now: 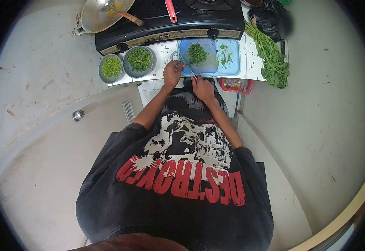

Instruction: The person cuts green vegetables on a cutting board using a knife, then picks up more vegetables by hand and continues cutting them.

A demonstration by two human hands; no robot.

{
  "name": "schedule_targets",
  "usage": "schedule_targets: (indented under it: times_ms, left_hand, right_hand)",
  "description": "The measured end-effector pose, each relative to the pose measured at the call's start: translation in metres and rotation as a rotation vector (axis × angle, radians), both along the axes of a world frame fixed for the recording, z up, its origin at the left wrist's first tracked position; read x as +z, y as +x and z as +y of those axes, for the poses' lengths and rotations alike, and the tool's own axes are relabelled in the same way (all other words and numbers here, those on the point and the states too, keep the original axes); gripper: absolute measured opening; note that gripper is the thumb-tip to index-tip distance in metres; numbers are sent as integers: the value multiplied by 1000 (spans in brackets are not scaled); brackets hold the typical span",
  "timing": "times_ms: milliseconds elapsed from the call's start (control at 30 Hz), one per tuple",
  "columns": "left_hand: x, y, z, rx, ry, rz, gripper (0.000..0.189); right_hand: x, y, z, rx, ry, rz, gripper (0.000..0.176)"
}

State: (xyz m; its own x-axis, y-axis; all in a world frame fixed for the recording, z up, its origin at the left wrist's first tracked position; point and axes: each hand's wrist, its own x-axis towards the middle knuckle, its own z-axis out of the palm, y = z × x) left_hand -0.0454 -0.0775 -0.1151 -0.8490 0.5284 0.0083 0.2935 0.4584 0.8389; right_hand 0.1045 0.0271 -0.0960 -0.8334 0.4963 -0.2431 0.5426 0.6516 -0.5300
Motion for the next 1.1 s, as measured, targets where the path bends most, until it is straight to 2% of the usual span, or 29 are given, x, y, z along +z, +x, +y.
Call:
schedule_targets:
  times_ms: [100,200,300,567,800,900,1100]
  left_hand:
    - [-3,0,0,11,11,-25,11]
    - [-5,1,-1,8,34,-24,11]
    - [-2,0,-2,3,24,-13,12]
    - [-2,-6,-5,-16,65,-68,11]
    - [-15,-6,-2,53,120,-174,13]
    - [-21,-3,-4,92,98,-239,17]
    - [-8,-3,-3,107,56,-268,20]
  right_hand:
    - [4,4,-1,11,-30,28,45]
    - [12,3,-1,20,-99,-100,44]
    - [7,1,-1,29,-48,-125,44]
    - [3,-8,-1,32,12,-26,44]
    - [-2,3,0,28,-13,51,42]
    - [0,5,-2,51,-30,-63,45]
    - [3,-2,-3,44,8,-62,43]
